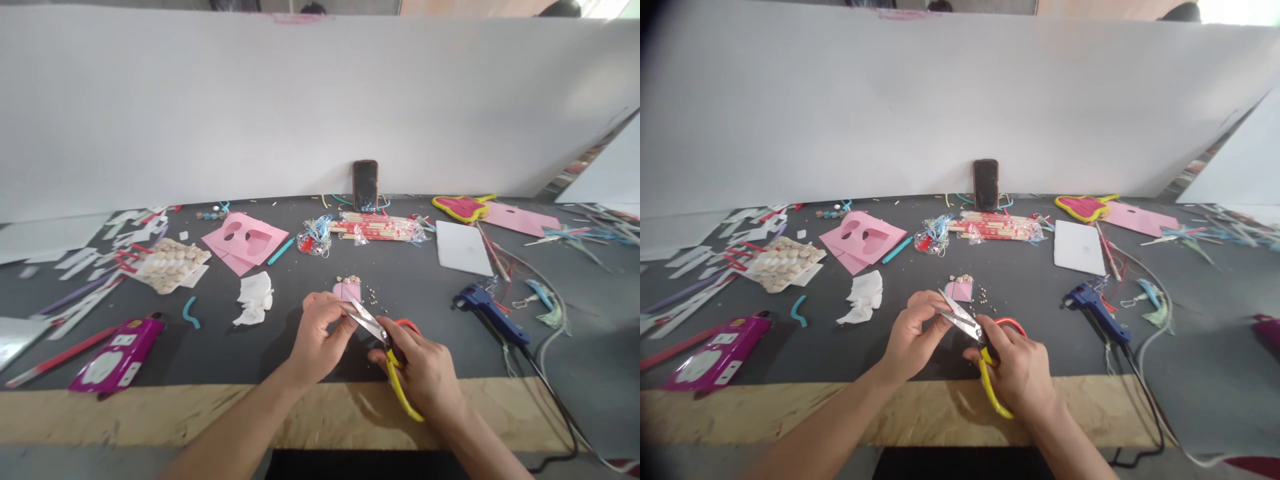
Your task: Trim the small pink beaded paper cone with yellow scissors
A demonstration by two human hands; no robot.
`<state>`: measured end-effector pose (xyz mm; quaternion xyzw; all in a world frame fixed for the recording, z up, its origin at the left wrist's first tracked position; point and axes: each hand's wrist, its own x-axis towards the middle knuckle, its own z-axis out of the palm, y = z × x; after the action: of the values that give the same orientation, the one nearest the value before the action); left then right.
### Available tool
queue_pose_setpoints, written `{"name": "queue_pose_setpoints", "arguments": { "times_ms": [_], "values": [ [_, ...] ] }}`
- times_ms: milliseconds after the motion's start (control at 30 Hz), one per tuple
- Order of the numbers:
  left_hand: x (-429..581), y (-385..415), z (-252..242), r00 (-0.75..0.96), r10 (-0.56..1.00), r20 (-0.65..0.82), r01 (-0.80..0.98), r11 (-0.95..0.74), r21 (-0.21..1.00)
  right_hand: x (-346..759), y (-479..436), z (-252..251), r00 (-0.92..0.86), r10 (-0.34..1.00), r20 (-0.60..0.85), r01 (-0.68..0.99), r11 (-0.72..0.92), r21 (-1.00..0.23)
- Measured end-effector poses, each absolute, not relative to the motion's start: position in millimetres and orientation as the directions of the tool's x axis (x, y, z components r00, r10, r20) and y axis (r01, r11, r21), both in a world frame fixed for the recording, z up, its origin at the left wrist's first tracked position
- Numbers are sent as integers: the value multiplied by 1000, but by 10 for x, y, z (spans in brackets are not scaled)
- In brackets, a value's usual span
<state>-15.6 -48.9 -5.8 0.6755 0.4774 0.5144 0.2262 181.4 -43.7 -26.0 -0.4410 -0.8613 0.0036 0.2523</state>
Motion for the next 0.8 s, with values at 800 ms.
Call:
{"name": "queue_pose_setpoints", "arguments": {
  "times_ms": [800],
  "values": [
    [-171, -476, -63, 25, 879, 477, 424, -441, 791, 1813, -401, -234, -496, 770, 401, 745, 615, -260]
  ]
}}
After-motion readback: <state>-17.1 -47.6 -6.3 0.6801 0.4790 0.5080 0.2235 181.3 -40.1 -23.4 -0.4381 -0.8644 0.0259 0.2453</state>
